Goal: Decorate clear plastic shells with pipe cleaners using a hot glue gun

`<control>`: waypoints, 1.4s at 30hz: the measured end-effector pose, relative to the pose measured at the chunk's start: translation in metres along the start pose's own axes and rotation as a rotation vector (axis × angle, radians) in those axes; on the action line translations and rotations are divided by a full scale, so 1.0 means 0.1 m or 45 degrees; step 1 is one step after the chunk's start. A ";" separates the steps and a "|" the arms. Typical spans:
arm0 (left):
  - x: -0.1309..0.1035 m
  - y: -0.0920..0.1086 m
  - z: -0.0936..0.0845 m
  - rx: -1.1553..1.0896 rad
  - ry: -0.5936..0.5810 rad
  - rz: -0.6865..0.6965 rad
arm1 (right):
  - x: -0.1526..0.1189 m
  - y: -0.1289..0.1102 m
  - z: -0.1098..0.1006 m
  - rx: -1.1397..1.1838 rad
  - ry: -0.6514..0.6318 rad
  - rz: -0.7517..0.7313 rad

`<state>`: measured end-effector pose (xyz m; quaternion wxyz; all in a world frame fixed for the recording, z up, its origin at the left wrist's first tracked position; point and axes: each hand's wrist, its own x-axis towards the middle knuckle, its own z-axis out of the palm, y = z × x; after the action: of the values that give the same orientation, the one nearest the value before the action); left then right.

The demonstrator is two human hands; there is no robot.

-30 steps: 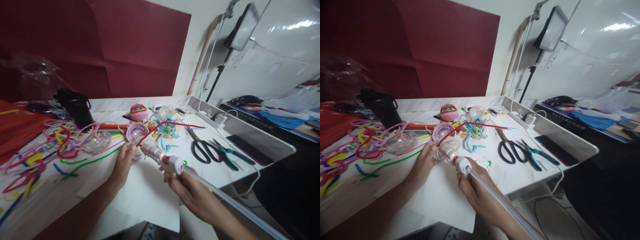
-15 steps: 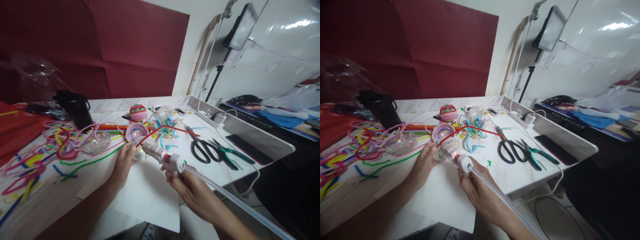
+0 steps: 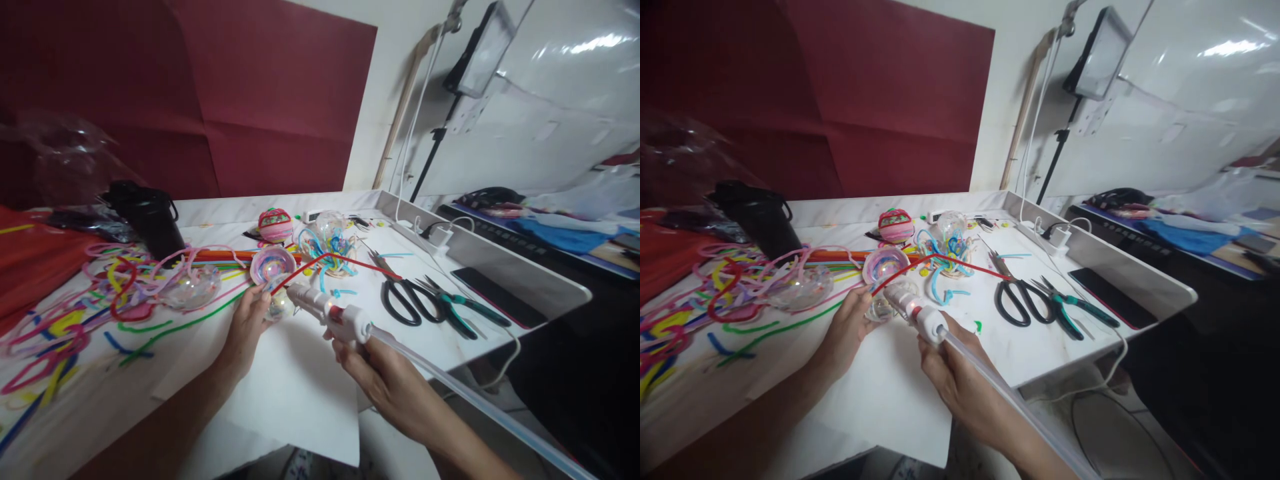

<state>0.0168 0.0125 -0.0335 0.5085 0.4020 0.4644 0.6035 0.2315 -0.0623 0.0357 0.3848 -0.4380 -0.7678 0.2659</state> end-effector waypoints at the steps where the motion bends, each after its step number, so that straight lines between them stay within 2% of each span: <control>1: 0.00 0.00 0.00 0.004 0.001 0.000 | 0.00 -0.01 0.00 0.009 -0.003 -0.004; 11: -0.01 0.07 0.04 -0.024 0.035 -0.010 | 0.01 -0.05 0.04 -0.004 -0.022 -0.011; 42: 0.01 0.03 0.01 -0.069 -0.013 -0.031 | 0.01 -0.01 -0.02 -0.019 0.045 0.031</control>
<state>0.0168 0.0135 -0.0306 0.5290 0.3854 0.4502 0.6075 0.2330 -0.0619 0.0377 0.3919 -0.4548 -0.7573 0.2570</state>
